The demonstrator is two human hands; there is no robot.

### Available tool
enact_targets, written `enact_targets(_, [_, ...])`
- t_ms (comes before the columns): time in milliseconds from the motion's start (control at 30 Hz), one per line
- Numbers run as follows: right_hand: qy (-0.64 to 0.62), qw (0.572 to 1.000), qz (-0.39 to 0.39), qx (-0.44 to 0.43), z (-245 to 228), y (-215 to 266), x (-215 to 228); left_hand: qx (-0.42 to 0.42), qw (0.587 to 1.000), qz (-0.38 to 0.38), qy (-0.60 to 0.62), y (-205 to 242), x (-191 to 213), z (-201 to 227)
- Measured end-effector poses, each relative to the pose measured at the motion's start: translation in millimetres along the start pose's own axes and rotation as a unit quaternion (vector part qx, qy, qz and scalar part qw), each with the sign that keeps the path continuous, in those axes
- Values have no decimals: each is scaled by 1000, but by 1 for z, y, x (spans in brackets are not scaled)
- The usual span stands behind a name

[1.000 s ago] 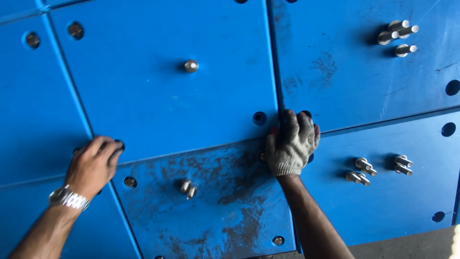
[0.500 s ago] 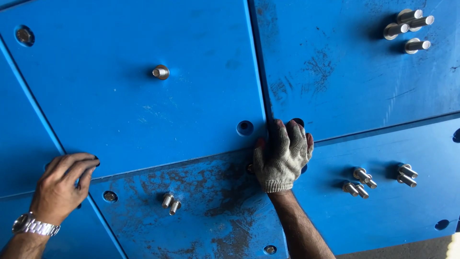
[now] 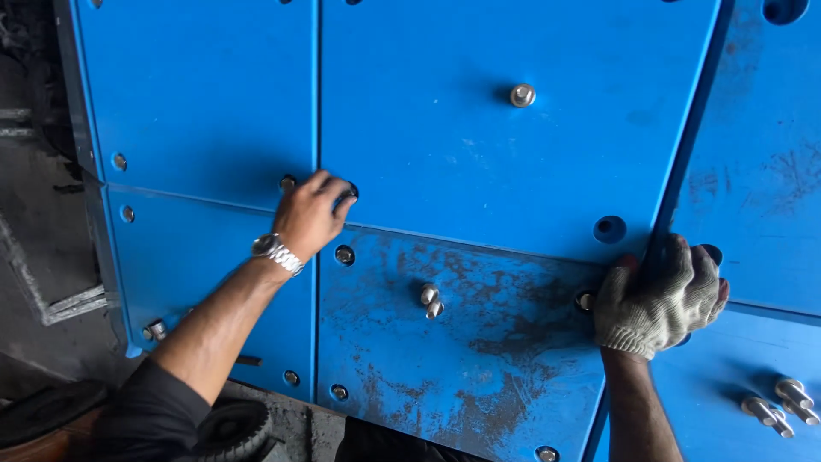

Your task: The person picks up metal bolts lying on the surface of blue plastic formwork panels and inserts them one by one into the round holes across the panels, steadying the panels with the other hand while working along the rows.

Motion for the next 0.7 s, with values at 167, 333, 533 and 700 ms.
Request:
enact_targets(167, [-4, 1000, -7, 11, -6, 2, 2, -106, 991, 86, 0, 11, 2, 4])
enact_targets(333, [-1, 1000, 22, -10, -18, 0, 16, -13, 1000, 21, -2, 12, -15, -18])
enact_targets(533, [-102, 995, -1, 9, -86, -70, 10, -44, 996, 70, 38, 7, 3, 1])
enact_targets(700, [-245, 962, -117, 23, -166, -142, -48, 3, 996, 81, 24, 6, -35, -29])
Point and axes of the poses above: each hand's wrist, its own y-axis away from the middle knuckle, its own x-axis out of the back of the hand, z = x × y, the point moved 10 cm from there along -y, towards the middle knuckle, and after that the axes turned 4 degrees about z, right-handed, at the moved point
